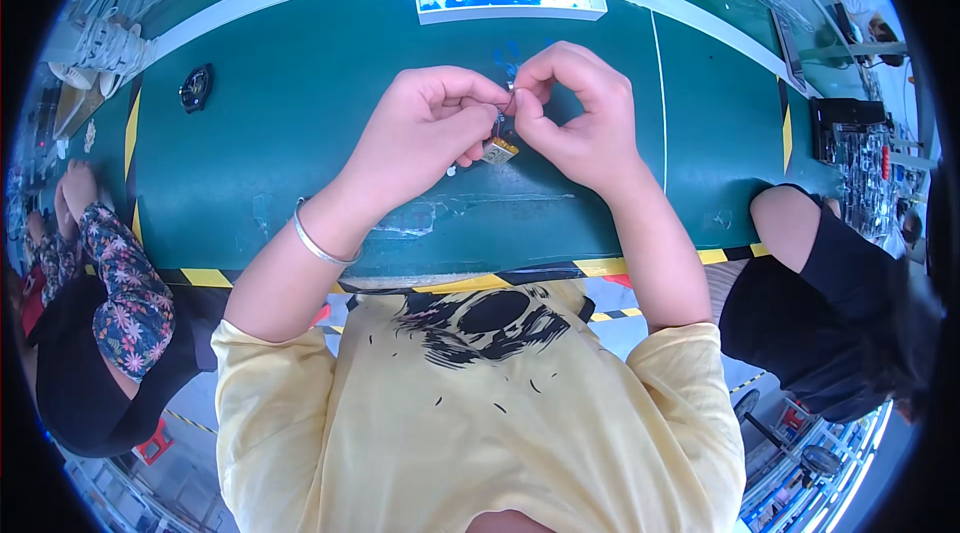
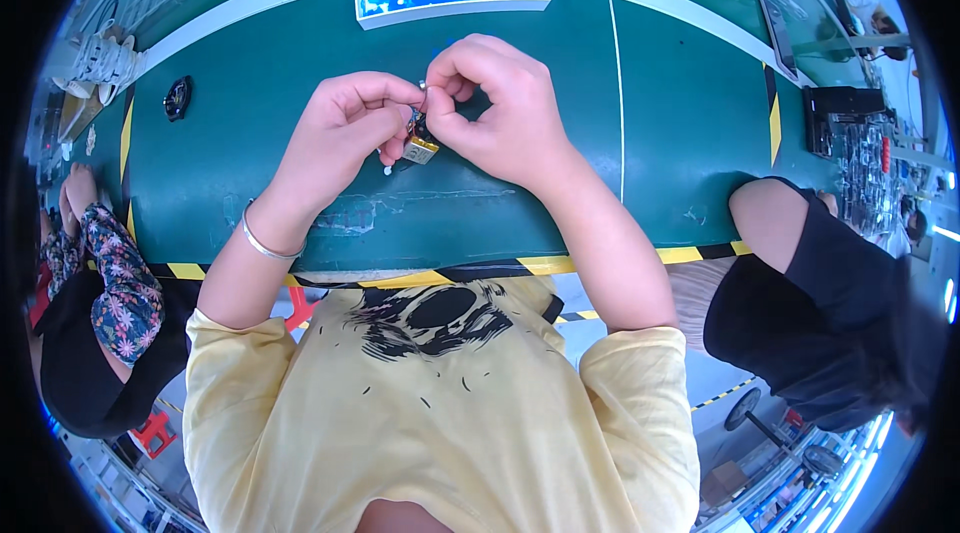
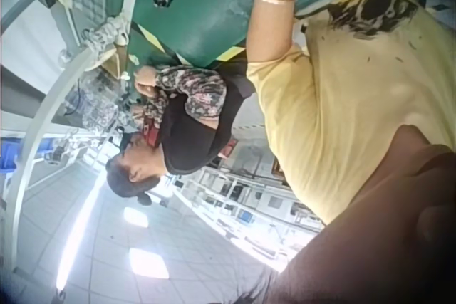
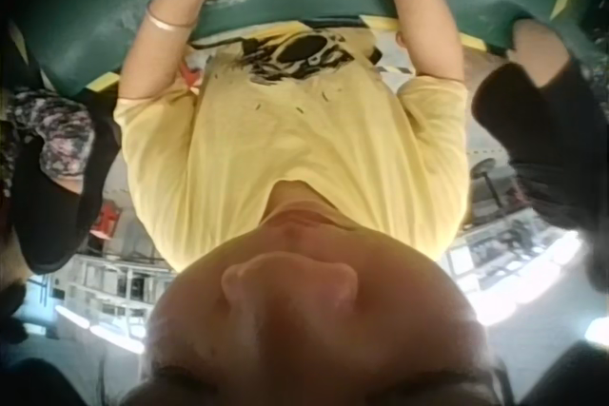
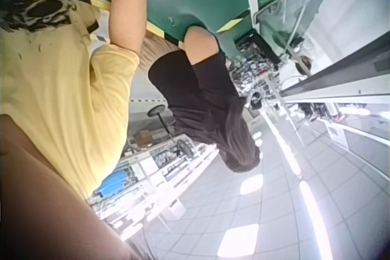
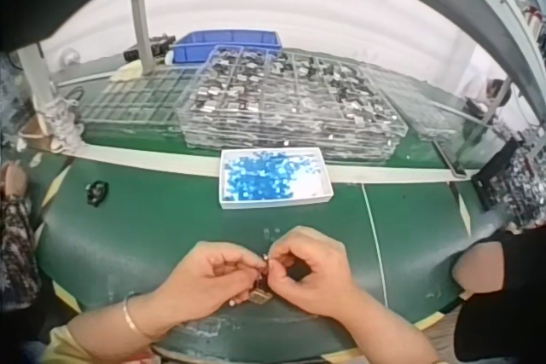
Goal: Assembling small electronic components and wiring into a black plastic housing on a factory production line.
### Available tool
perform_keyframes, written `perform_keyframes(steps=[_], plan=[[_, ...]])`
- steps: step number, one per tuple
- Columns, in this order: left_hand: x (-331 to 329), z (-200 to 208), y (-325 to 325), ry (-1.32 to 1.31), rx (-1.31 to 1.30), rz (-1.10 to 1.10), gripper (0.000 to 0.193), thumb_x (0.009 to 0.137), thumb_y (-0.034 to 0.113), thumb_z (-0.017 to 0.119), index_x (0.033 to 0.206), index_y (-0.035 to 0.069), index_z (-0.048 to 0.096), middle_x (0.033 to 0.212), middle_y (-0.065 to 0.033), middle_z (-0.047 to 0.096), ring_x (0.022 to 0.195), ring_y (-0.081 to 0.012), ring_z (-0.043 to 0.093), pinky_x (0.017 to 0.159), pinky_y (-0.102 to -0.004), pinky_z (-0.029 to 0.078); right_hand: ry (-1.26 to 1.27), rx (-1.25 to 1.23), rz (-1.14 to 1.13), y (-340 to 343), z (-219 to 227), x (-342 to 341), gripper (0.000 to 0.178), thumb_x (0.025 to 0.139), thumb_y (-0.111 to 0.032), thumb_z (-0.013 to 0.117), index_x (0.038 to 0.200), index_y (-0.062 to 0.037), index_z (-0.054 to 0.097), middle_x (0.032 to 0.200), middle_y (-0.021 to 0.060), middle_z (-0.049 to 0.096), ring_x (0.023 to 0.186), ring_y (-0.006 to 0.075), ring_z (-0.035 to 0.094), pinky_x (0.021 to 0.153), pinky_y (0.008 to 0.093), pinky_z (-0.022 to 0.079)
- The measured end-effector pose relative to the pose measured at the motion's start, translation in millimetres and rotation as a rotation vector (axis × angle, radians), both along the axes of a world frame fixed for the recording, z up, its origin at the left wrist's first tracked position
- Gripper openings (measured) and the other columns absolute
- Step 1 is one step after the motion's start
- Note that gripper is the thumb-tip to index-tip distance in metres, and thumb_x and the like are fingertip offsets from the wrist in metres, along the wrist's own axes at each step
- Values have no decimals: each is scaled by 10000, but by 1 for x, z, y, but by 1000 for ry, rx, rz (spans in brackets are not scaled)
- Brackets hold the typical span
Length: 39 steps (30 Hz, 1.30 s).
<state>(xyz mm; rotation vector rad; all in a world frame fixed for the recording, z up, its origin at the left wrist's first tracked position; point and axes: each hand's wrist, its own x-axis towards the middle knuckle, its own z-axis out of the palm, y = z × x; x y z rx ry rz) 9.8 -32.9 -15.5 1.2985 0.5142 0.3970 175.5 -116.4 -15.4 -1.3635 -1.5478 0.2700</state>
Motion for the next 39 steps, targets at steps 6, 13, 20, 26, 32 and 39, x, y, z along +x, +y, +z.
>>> perform_keyframes(steps=[6,13,20,26,32,39], plan=[[2,3,1,1,-40,10,186,898,47,532,1016,-7,665,732,-11,601,605,-63,550,552,-193,447,-93,106,-357,26,-6,39,69,747,-70,674,802,-32,657,755,68,647,654,172,595,621,287,482],[-1,-4,8,-14,-121,68,197,894,54,519,1001,-7,672,740,-16,603,618,-62,560,561,-198,464,-168,113,-101,4,8,-2,95,683,-49,709,749,-69,644,767,38,642,751,231,591,704,337,461],[-1,-2,7,1,-38,38,179,891,55,543,989,-14,677,732,-25,608,602,-73,556,550,-208,463,-144,14,-137,5,7,-7,96,672,-38,696,721,-68,619,724,42,609,718,238,569,677,342,450],[0,-1,13,5,-48,-3,194,899,57,529,999,-11,680,708,-12,587,602,-73,551,549,-199,444,-234,229,-337,37,-3,28,56,689,-49,671,719,-64,626,745,63,634,735,260,584,685,366,448],[-3,0,15,3,-150,24,216,902,65,508,1004,-11,683,702,1,580,605,-63,546,549,-191,435,-249,127,-284,24,2,31,51,726,-101,691,772,-84,676,795,47,664,810,247,583,741,351,444],[-5,-3,15,-19,-103,43,163,898,74,553,973,-4,674,717,-25,591,577,-84,542,537,-215,452,-115,30,-108,9,7,-6,115,668,-57,728,758,-73,658,805,47,637,816,231,579,742,338,454]])
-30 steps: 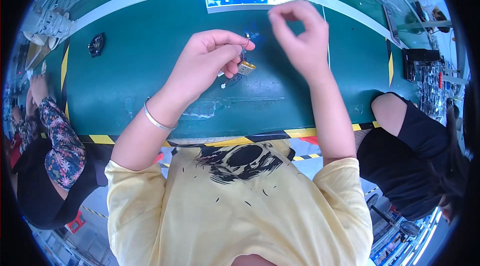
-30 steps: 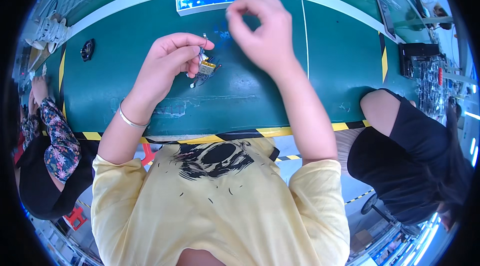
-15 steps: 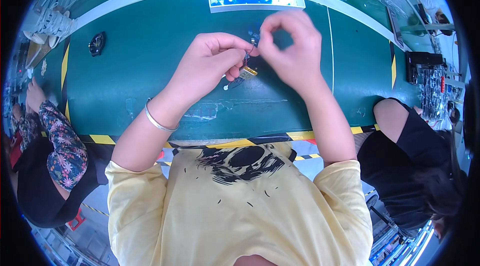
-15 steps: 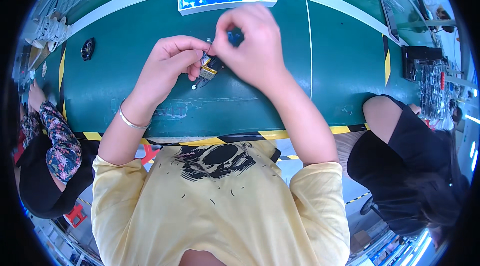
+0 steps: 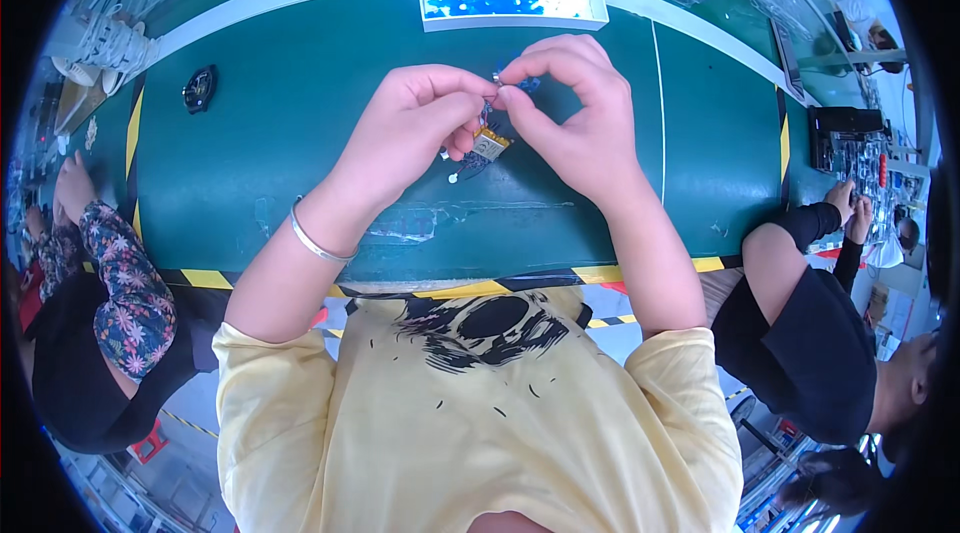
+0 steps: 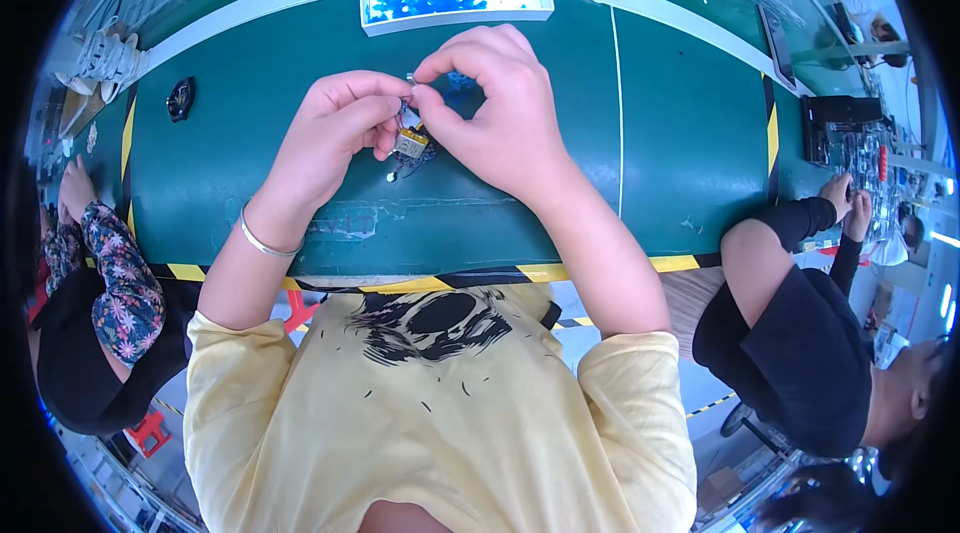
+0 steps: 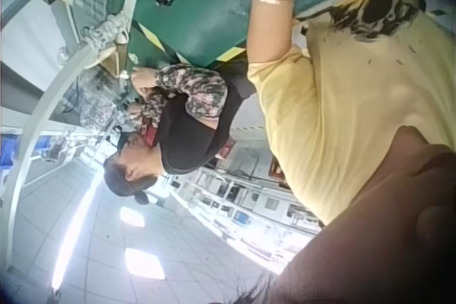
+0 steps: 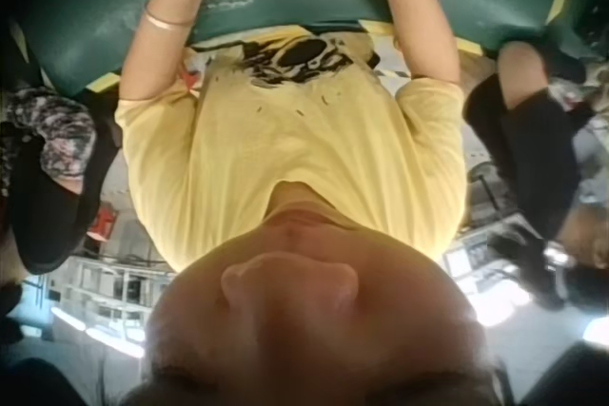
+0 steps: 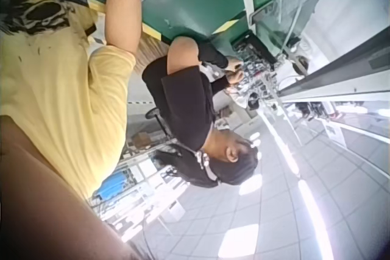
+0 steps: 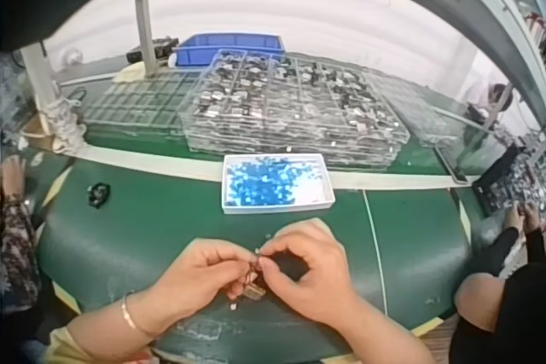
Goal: Assembling small electronic components and wiring into a black plastic housing on a factory production line.
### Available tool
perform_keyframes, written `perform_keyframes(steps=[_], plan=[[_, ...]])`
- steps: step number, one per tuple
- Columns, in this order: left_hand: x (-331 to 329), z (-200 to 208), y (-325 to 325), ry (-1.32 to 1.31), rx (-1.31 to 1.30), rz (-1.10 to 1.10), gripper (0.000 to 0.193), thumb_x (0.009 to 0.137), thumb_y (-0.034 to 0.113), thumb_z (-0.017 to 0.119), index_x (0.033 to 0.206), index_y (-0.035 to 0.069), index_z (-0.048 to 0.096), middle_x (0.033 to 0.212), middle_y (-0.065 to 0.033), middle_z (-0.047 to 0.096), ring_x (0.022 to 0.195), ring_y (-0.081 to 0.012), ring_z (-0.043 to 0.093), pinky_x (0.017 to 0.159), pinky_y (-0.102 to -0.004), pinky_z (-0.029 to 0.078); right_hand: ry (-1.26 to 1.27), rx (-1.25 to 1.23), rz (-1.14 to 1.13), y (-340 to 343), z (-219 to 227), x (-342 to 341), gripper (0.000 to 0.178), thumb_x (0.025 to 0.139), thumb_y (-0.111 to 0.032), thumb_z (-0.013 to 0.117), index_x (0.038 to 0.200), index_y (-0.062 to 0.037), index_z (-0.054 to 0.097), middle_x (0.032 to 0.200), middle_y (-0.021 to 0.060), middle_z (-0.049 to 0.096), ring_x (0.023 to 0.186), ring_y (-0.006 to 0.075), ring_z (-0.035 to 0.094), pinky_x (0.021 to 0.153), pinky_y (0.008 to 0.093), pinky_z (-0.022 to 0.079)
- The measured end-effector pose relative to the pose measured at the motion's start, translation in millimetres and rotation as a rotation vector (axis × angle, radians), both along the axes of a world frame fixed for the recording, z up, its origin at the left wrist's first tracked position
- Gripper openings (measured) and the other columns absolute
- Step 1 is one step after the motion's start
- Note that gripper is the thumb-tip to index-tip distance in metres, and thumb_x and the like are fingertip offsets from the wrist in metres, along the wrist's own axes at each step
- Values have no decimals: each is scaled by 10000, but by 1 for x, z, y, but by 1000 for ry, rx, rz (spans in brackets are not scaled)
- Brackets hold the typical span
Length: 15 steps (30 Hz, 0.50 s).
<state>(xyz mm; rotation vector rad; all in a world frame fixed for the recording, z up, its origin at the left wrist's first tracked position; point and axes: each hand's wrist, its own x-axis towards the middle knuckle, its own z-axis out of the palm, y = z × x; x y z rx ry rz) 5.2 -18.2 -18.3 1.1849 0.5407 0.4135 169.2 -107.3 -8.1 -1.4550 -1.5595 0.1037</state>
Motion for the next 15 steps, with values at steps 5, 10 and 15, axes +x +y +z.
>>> perform_keyframes(steps=[5,10,15], plan=[[-1,1,-3,29,27,-16,158,897,73,557,975,-1,673,728,-29,598,584,-82,549,539,-213,458,2,-22,3,1,1,-1,107,662,-47,714,736,-65,639,789,44,630,786,231,576,726,342,454],[-1,4,-5,45,35,-33,175,899,68,537,975,-8,675,722,-21,594,585,-74,548,540,-207,453,14,-49,33,4,-1,2,107,646,-36,697,709,-62,615,763,50,617,775,232,574,727,345,455],[4,2,-3,42,97,-91,205,906,71,515,984,-16,682,705,-1,580,595,-63,550,546,-192,439,-257,227,-258,30,-12,53,57,736,-71,667,793,-70,672,836,63,654,833,264,574,766,369,449]])
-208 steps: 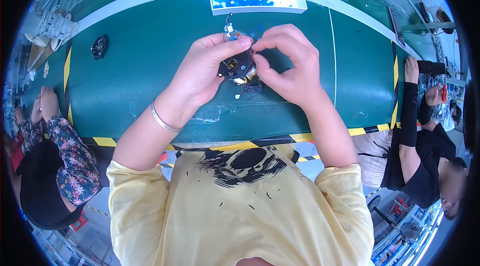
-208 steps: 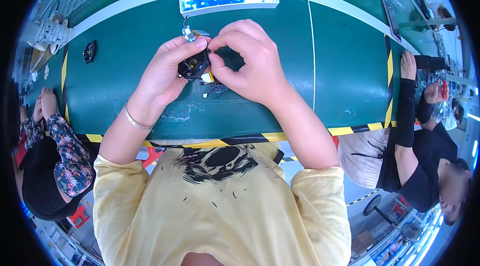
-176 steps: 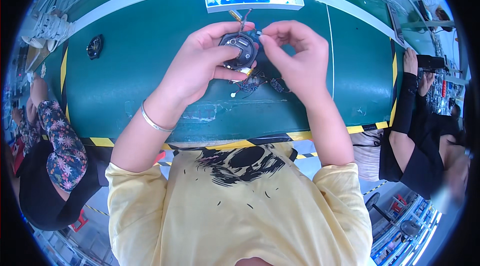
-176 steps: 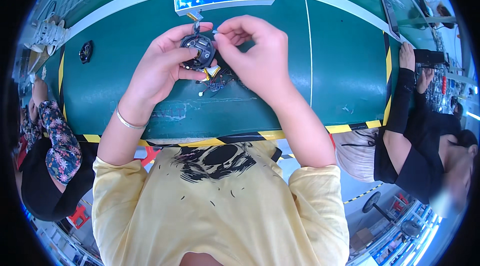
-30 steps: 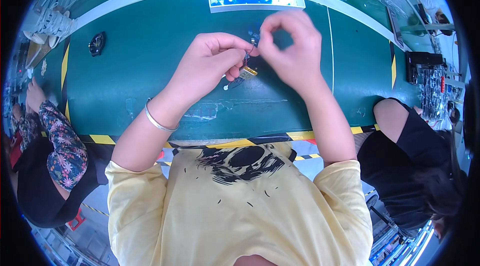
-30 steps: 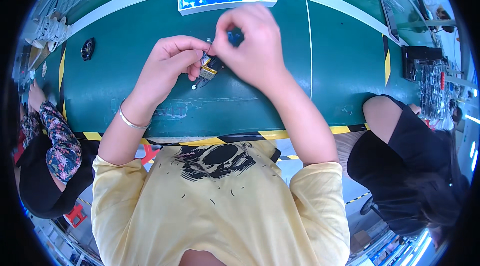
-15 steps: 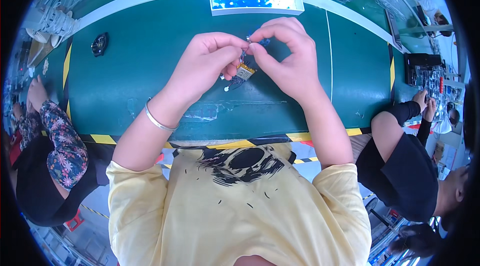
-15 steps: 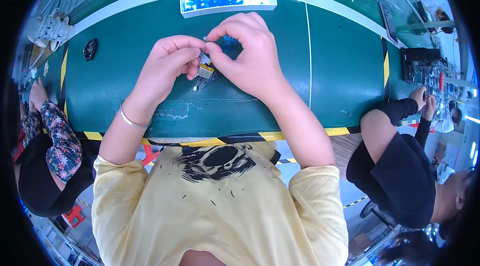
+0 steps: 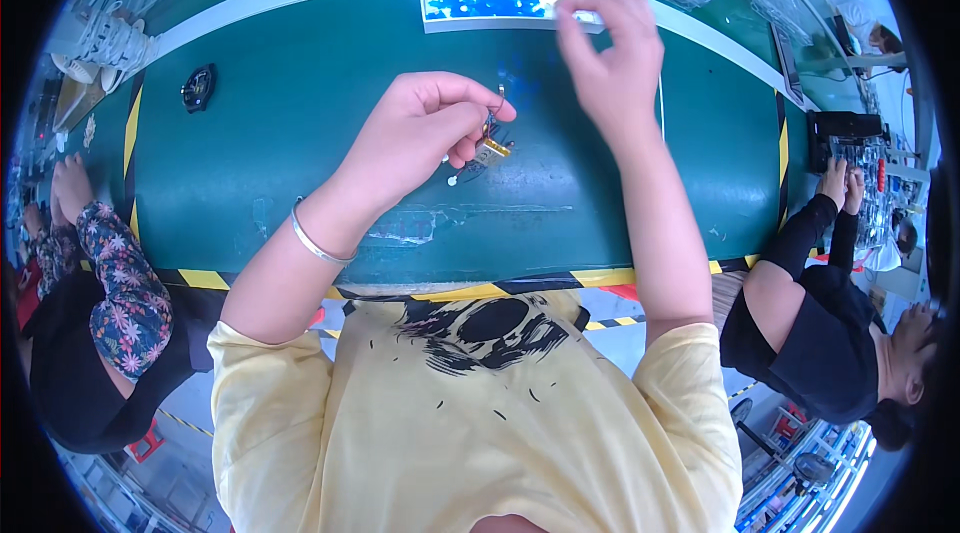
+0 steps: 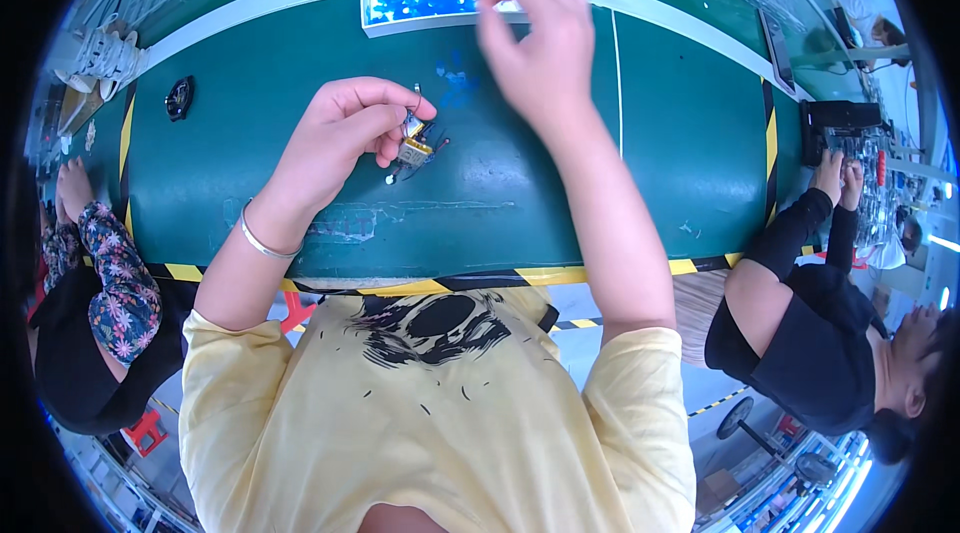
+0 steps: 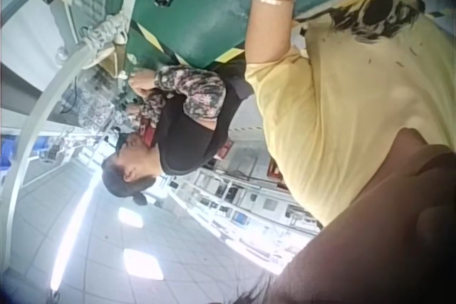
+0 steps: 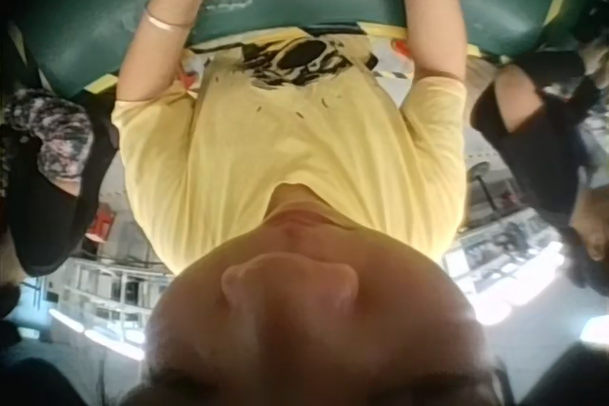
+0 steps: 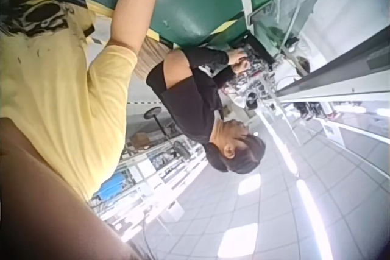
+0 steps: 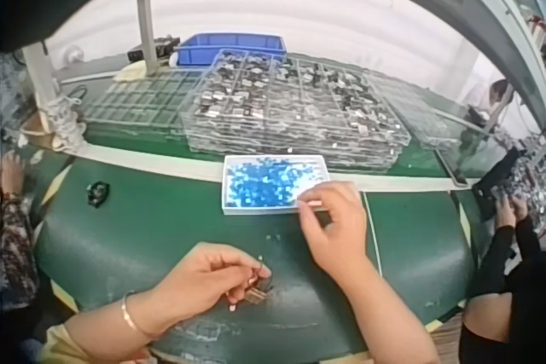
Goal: Assembling small electronic components and wiring into a black plastic housing on a factory production line.
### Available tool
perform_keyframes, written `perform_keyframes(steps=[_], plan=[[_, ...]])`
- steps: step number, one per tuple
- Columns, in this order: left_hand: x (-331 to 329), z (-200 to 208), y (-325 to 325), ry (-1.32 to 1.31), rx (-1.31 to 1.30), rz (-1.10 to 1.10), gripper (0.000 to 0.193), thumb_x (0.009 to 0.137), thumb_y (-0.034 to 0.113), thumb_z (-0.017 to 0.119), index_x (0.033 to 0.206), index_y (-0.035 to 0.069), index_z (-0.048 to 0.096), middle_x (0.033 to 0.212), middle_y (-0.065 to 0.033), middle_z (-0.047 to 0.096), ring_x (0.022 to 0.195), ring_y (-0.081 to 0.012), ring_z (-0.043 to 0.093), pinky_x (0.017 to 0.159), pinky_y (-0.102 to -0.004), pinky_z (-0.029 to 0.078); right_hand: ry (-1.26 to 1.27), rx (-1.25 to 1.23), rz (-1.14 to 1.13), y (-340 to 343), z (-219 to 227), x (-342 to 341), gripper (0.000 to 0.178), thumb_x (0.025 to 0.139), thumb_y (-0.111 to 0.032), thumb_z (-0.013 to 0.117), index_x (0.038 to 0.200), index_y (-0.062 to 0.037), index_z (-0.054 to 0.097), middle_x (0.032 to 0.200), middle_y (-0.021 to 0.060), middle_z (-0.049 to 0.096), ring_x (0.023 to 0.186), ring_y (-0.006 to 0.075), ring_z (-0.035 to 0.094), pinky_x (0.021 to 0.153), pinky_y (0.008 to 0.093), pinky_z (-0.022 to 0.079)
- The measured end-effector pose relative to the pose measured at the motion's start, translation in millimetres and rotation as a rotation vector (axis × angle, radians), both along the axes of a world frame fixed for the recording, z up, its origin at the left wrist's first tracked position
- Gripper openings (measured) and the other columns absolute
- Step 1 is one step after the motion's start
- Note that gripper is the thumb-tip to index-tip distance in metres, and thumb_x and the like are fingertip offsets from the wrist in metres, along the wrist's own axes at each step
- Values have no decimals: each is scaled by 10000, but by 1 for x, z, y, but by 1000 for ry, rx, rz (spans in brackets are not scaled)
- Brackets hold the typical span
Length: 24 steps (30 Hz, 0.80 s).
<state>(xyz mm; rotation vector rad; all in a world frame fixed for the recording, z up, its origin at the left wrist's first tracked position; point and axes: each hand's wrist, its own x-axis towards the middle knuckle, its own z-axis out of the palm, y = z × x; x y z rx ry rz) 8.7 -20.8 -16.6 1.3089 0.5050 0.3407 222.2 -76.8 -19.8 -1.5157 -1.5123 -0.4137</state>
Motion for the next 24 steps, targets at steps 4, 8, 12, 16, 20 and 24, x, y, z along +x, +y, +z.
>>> perform_keyframes(steps=[4,8,12,16,20,24], plan=[[2,3,0,10,-31,39,202,911,79,526,1000,-16,680,707,-3,584,605,-62,554,556,-193,449,-130,-103,-192,-6,-6,22,153,819,-70,607,941,-67,699,997,89,634,922,280,545,810,362,443],[-3,3,4,-21,-117,140,206,911,94,556,1048,-18,662,759,-22,615,653,-82,589,619,-213,503,40,-72,-52,-21,2,-6,147,823,-100,624,954,-63,680,954,98,636,893,274,567,813,372,448],[-8,2,9,-119,-213,171,268,909,93,560,1145,-27,602,974,-117,668,849,-175,674,786,-288,551,99,-275,209,-38,16,-66,349,693,-203,785,987,-71,648,838,97,639,777,255,620,689,354,502],[-13,7,15,-106,-187,98,340,921,114,552,1232,-21,538,972,-132,675,864,-180,680,789,-288,552,190,-269,210,-35,4,-78,237,752,-88,739,976,-51,670,890,116,675,779,232,664,687,320,531],[-43,24,46,302,778,194,298,873,204,647,1089,-1,642,799,-83,692,702,-129,654,630,-245,511,656,-355,281,-41,0,-70,116,774,14,697,886,8,666,868,85,671,795,147,638,736,253,502],[-113,21,120,829,1123,822,420,776,362,670,1081,73,671,995,-137,692,931,-302,662,807,-390,518,669,-281,341,-41,4,-58,96,804,26,671,889,24,627,912,86,664,858,134,624,771,254,493]])
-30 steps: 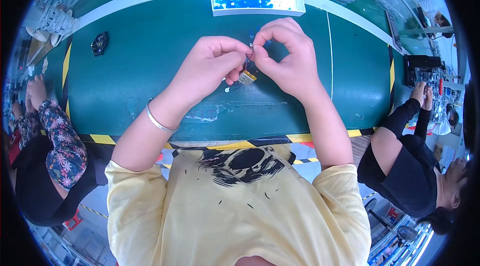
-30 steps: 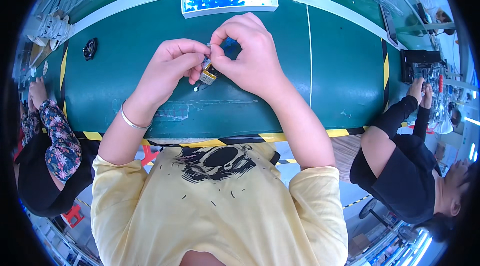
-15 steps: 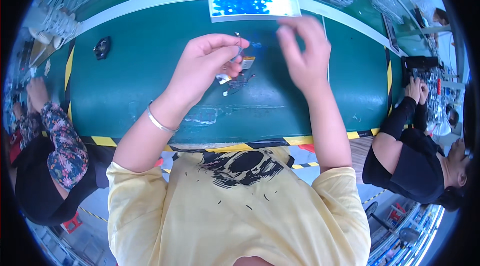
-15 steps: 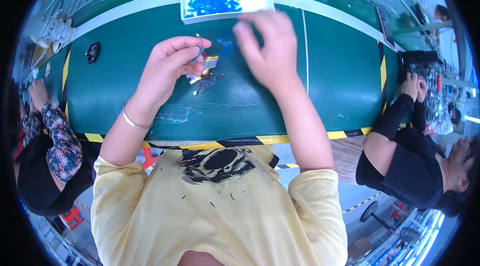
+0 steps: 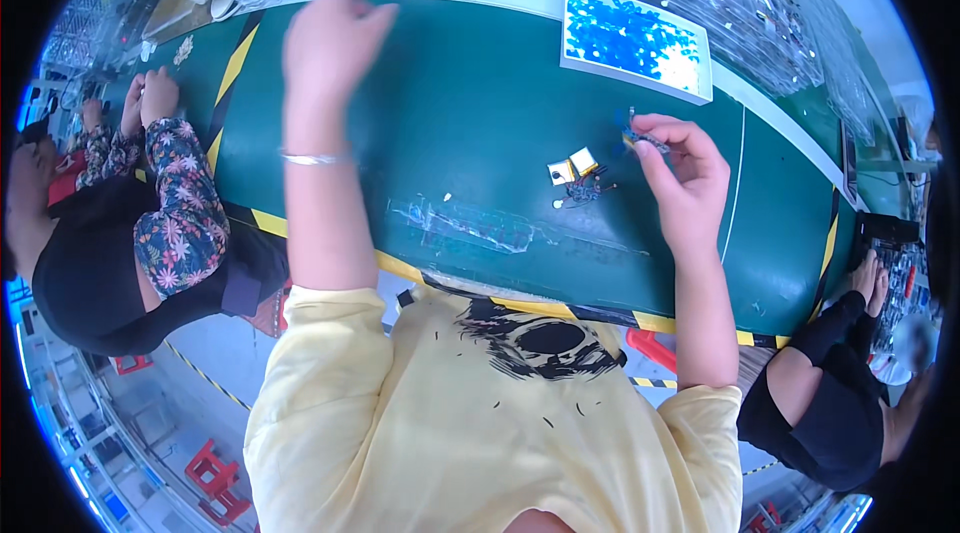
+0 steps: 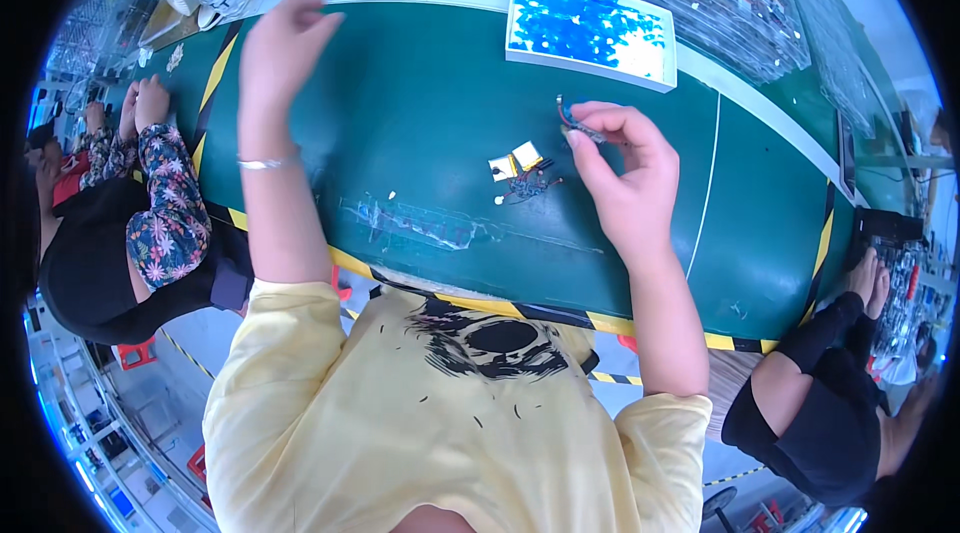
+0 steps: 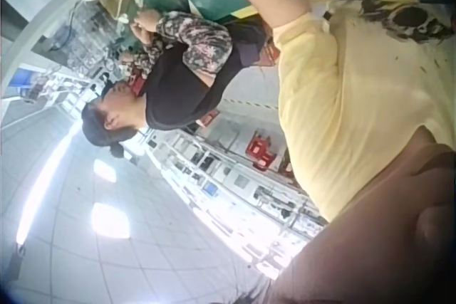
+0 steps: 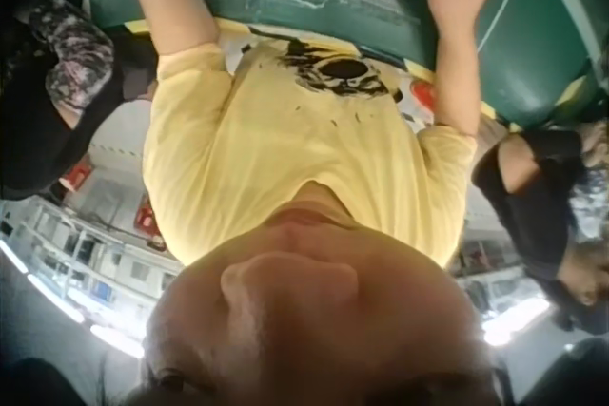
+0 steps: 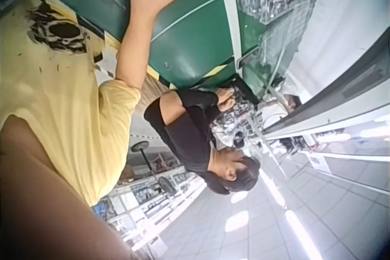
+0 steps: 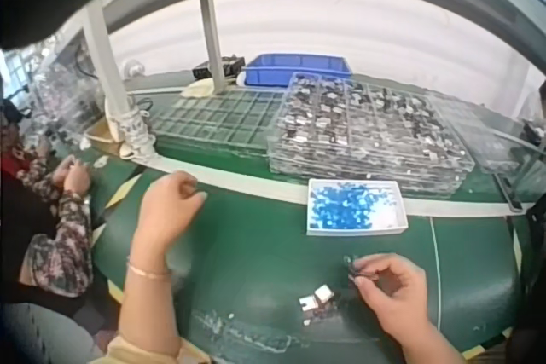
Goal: Assembling small electronic components and wiring into a black plastic housing on a factory production line.
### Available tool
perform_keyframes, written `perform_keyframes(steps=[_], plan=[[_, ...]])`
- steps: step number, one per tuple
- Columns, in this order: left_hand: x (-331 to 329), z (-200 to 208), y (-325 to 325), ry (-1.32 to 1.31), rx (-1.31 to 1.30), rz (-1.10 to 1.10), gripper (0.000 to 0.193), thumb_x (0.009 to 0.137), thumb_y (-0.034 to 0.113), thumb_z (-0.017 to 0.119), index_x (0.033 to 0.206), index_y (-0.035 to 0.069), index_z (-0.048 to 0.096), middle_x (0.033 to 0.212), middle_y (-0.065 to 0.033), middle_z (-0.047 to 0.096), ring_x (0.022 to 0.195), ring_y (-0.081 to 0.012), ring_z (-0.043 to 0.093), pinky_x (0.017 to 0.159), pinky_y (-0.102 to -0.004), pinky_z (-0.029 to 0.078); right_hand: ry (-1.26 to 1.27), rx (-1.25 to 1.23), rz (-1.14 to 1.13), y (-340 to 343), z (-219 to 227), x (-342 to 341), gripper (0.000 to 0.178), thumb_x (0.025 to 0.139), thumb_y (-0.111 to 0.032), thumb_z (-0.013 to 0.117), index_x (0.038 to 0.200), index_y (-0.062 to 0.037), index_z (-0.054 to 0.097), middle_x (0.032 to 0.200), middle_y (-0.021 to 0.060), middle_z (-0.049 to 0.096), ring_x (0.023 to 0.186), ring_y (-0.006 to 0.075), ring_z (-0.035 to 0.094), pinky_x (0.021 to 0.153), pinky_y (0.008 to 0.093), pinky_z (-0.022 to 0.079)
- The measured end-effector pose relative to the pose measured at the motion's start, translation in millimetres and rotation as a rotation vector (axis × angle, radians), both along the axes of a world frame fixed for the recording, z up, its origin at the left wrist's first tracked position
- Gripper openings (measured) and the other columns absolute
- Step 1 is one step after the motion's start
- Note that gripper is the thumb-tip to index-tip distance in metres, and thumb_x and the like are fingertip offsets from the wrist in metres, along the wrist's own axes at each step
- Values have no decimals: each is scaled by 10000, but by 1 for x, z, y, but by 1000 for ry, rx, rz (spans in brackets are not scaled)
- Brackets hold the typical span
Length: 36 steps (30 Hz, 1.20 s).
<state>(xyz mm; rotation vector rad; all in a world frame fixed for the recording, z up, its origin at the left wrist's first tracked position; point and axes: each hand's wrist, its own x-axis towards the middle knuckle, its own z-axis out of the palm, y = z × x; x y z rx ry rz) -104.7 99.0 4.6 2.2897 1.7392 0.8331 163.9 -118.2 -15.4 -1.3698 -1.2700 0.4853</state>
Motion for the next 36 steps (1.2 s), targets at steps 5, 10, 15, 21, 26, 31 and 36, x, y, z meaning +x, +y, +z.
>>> perform_keyframes(steps=[5,10,15,21,26,31,36], plan=[[-57,-32,47,210,-288,139,510,729,289,719,1156,26,626,1155,-172,640,1071,-307,612,906,-376,480,298,-156,49,-2,8,1,98,829,21,671,911,11,618,864,47,669,781,80,621,711,206,485],[14,-42,17,70,-85,-173,236,803,127,622,1019,33,622,991,-216,648,930,-393,615,792,-420,489,144,-63,-59,-6,4,3,133,789,-17,707,921,-1,697,869,58,693,766,99,638,710,228,509],[82,-18,-59,-731,-557,-480,244,879,129,599,1108,45,583,816,-52,595,665,-142,565,636,-272,488,-46,15,-107,-7,11,3,109,768,-8,701,872,-8,670,840,73,681,767,130,645,711,245,520],[111,-5,-104,-1084,-1176,-650,372,966,218,389,1225,11,557,874,0,468,671,-84,455,537,-222,404,-93,53,-90,-1,14,2,138,730,0,710,846,-20,639,787,60,648,738,146,642,666,262,524],[119,-8,-78,-956,-1195,-653,248,896,21,509,1139,0,552,935,-46,616,751,-78,598,565,-188,500,-163,-11,-107,17,14,1,143,708,8,699,822,-29,621,778,68,642,702,174,644,623,276,522],[126,-15,-65,-849,-1112,-761,256,878,-29,532,1133,-1,550,951,-43,651,796,-73,629,595,-177,518,-370,-11,-90,32,11,5,156,691,-3,693,813,-42,604,765,69,627,667,211,635,586,299,515],[126,-13,-72,-792,-1046,-778,226,845,-80,513,1052,-30,589,871,-56,663,780,-67,631,661,-202,518,-486,-18,-73,34,7,3,169,683,-6,687,820,-53,599,765,73,622,671,234,629,589,327,514]])
